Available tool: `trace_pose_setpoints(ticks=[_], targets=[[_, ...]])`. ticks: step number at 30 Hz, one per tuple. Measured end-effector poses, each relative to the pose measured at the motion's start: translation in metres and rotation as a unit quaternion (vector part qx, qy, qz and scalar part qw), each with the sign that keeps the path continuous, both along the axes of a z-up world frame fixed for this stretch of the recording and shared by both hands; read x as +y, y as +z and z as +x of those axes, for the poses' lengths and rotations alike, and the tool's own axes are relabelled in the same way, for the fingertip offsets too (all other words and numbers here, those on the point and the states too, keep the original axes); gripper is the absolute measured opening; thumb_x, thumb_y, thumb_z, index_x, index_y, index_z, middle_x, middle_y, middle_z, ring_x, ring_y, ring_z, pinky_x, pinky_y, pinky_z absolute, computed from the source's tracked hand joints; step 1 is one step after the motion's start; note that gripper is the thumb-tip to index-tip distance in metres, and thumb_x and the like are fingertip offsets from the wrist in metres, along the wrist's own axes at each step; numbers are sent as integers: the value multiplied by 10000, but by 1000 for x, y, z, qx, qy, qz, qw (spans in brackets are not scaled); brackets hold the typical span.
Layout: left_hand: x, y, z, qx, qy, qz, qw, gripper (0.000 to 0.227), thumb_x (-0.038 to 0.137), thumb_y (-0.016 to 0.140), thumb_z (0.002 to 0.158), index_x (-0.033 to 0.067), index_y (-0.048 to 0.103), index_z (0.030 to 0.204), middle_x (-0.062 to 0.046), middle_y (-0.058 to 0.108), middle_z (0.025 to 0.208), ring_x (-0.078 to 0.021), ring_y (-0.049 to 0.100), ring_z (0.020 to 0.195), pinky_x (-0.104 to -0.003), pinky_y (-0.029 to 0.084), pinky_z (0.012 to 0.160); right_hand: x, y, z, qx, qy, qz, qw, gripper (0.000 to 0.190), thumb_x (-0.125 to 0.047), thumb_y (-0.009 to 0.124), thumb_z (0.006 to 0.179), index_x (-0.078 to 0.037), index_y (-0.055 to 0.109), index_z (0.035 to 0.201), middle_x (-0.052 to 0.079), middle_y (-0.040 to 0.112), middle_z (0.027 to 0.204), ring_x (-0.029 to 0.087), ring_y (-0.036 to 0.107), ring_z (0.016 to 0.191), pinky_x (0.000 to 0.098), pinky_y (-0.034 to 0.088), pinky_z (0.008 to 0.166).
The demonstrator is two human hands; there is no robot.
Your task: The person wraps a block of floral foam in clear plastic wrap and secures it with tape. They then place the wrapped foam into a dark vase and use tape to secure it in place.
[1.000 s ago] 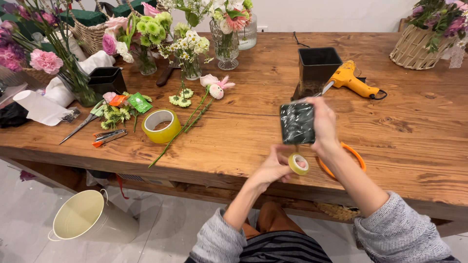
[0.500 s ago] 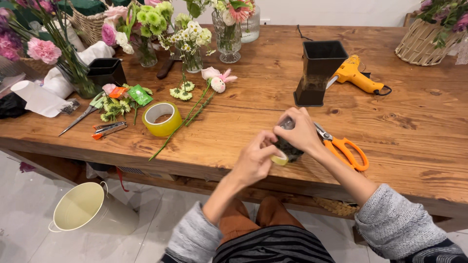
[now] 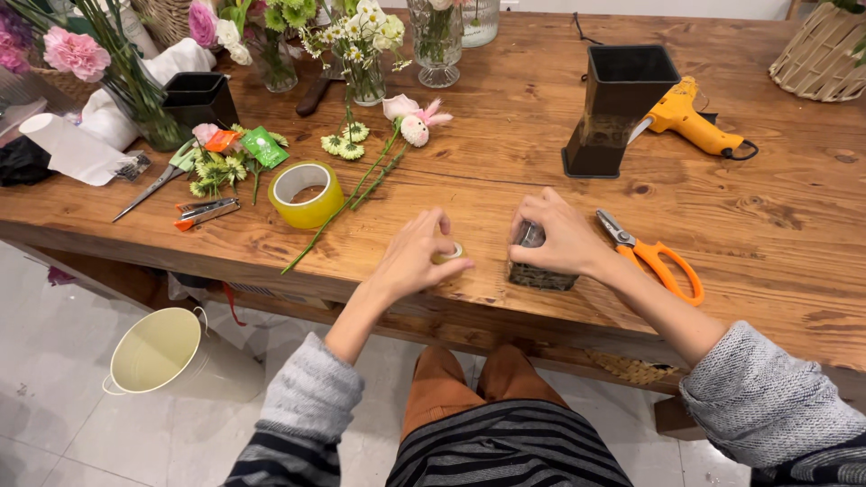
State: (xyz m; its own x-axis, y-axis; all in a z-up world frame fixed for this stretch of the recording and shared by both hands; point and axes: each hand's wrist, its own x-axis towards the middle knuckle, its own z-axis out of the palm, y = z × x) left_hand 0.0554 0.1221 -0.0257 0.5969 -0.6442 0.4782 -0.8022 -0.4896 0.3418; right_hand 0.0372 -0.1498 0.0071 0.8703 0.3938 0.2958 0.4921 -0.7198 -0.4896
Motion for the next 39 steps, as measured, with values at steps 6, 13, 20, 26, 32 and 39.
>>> trace_pose_setpoints(ticks=[6, 13, 20, 26, 32, 39], targets=[[-42, -9, 41, -135, 22, 29, 990, 461, 585, 695, 793, 131, 646, 728, -32, 474, 958, -269, 521, 984, -386, 414, 805, -9, -14, 10, -69, 105, -9, 992, 229, -337, 796, 642, -225, 657, 785, -36, 645, 903, 229, 562, 907, 384, 500, 798], [-57, -7, 44, -105, -25, 56, 993, 453, 618, 707, 751, 172, 669, 819, -15, 514, 1113, -248, 505, 1081, -404, 369, 835, -7, -3, 2, -80, 225, 11, 971, 182, -279, 766, 650, -220, 628, 751, -25, 623, 840, 256, 591, 888, 393, 514, 779], [-47, -13, 31, -28, -51, 59, 997, 457, 629, 741, 705, 192, 693, 831, -3, 604, 1087, -225, 564, 1016, -416, 375, 842, 9, 16, -11, -94, 341, -3, 935, 161, -255, 703, 660, -173, 582, 728, 13, 614, 823, 289, 595, 835, 402, 526, 724], [-47, -9, 22, 40, -60, 49, 996, 444, 597, 773, 711, 167, 682, 770, -23, 640, 1036, -248, 590, 982, -423, 396, 834, 8, 22, -14, -150, 345, -11, 926, 211, -341, 687, 727, -183, 626, 853, 41, 641, 958, 299, 619, 926, 479, 473, 890], [-42, -8, 0, 84, -49, -1, 995, 441, 550, 783, 765, 120, 687, 749, -55, 689, 1039, -278, 626, 999, -422, 423, 833, -30, 19, -39, -291, 174, -42, 940, 1097, -772, 729, 627, -127, 410, 1454, 185, 501, 1412, 349, 424, 1371, 599, 132, 1194], [-57, -39, -15, 63, -36, -89, 993, 316, 423, 815, 774, 153, 680, 683, 2, 729, 946, -228, 661, 932, -355, 472, 818, -35, -34, -128, -36, -207, 122, 970, 1414, -439, 937, 573, -3, 59, 1593, 215, 566, 1252, 396, 600, 1036, 567, 409, 1002]])
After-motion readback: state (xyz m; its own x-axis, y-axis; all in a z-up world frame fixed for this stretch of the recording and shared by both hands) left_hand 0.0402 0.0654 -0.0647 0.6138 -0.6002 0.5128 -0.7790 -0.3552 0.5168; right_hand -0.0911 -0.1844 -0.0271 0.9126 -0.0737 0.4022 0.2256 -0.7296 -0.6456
